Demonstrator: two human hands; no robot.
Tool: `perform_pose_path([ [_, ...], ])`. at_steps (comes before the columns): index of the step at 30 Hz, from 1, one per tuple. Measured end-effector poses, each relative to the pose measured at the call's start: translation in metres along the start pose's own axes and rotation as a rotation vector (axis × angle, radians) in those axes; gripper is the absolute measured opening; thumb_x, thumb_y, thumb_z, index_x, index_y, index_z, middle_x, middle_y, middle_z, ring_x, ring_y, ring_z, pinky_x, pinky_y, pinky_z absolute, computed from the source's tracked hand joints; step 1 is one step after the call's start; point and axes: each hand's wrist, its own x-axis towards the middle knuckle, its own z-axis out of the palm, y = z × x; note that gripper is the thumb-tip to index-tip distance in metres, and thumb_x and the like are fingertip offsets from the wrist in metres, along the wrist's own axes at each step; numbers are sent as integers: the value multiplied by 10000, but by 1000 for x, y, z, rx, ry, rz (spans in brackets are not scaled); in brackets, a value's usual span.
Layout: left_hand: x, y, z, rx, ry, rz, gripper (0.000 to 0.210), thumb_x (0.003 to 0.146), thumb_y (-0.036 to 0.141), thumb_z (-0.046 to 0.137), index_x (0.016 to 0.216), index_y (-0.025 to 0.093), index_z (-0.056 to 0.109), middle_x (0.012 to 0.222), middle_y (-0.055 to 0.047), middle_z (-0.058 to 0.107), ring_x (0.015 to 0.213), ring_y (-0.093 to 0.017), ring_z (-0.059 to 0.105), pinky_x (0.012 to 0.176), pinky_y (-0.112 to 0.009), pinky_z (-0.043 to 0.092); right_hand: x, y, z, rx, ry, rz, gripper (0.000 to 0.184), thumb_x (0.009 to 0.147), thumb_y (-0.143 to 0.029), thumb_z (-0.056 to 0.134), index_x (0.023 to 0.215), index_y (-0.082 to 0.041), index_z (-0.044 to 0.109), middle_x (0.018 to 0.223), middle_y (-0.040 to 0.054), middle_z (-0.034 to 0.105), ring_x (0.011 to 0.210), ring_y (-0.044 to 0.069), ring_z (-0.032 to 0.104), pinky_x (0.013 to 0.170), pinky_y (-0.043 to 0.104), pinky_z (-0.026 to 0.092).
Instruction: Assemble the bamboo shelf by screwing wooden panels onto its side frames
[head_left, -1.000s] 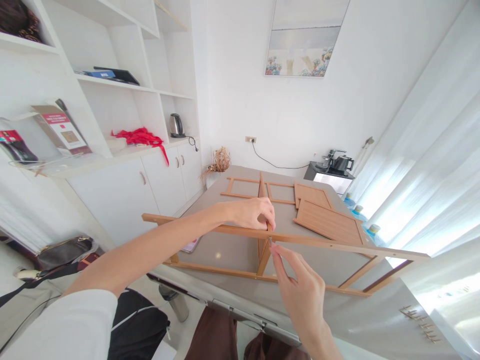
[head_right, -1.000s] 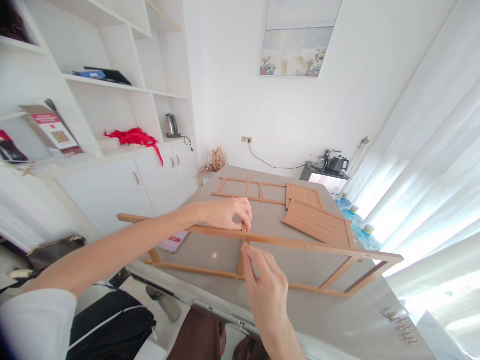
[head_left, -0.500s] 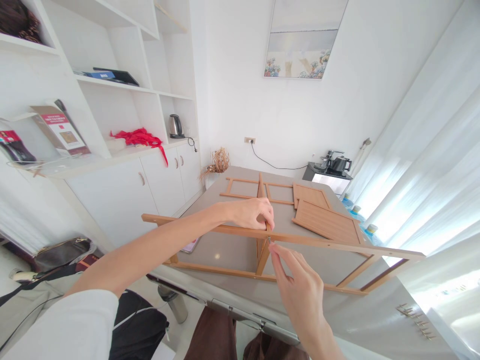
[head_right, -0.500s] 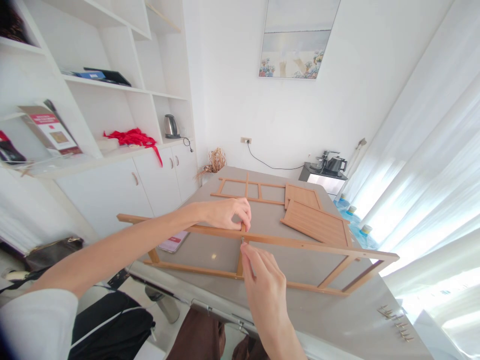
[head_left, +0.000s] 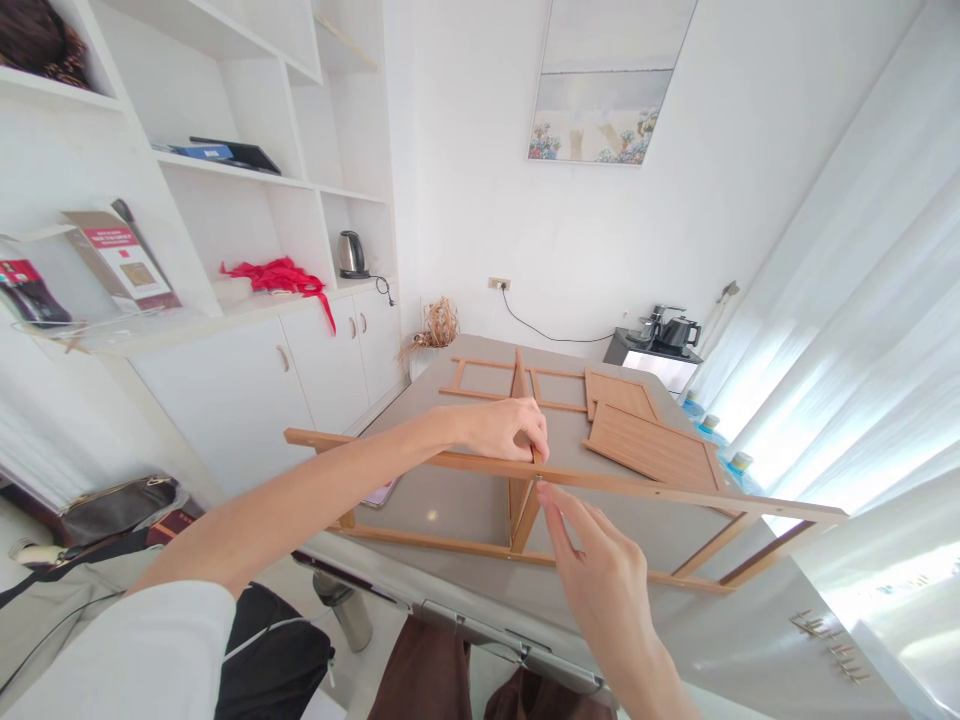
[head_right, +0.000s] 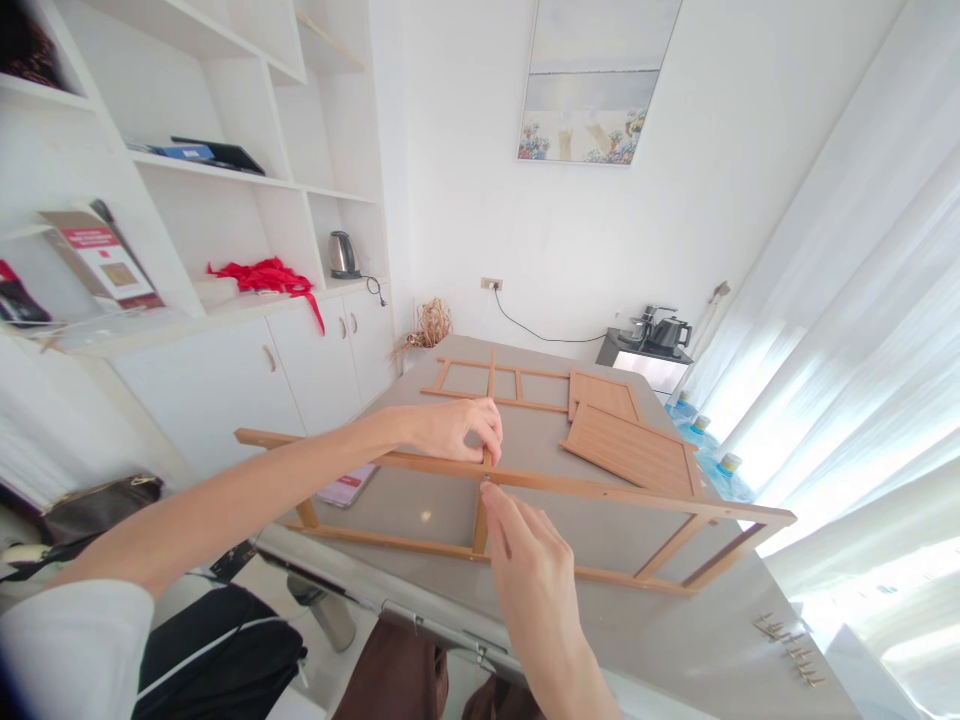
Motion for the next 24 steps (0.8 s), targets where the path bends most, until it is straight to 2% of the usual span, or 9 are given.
perform_pose_path([
  [5,0,0,0,1,-3,0,275,812,73,572,863,257,771,979,-24,700,1110,-198,497,940,-301,443,-1,3,9,204,-26,137,203,975,-254,542,1026,-252,739,986,18,762,831,138,725,582,175,559],
  [9,0,-1,-1,17,-3,9,273,798,72,583,865,256,772,978,-26,707,1095,-201,508,937,-304,445,0,5,11,246,-32,189,179,953,-311,585,996,-252,749,961,15,774,823,161,741,551,181,574],
  [15,1,0,-1,32,10,16,272,795,68,588,862,250,778,966,-27,709,1088,-195,527,925,-274,449,2,10,6,178,-88,66,186,946,-274,600,1095,-263,711,1039,-7,765,835,141,744,543,162,576],
  [20,2,-1,1,48,35,15,266,790,71,594,859,244,784,937,-29,701,1064,-180,540,904,-242,456,2,15,10,95,-30,-53,153,943,-235,624,1075,-260,697,983,-18,770,718,119,726,640,192,586],
  [24,1,-2,2,39,40,14,264,802,80,592,857,251,786,942,-26,696,1075,-180,536,912,-246,454,4,16,17,88,29,-86,138,930,-212,645,1058,-248,682,939,5,756,761,134,710,699,225,577],
])
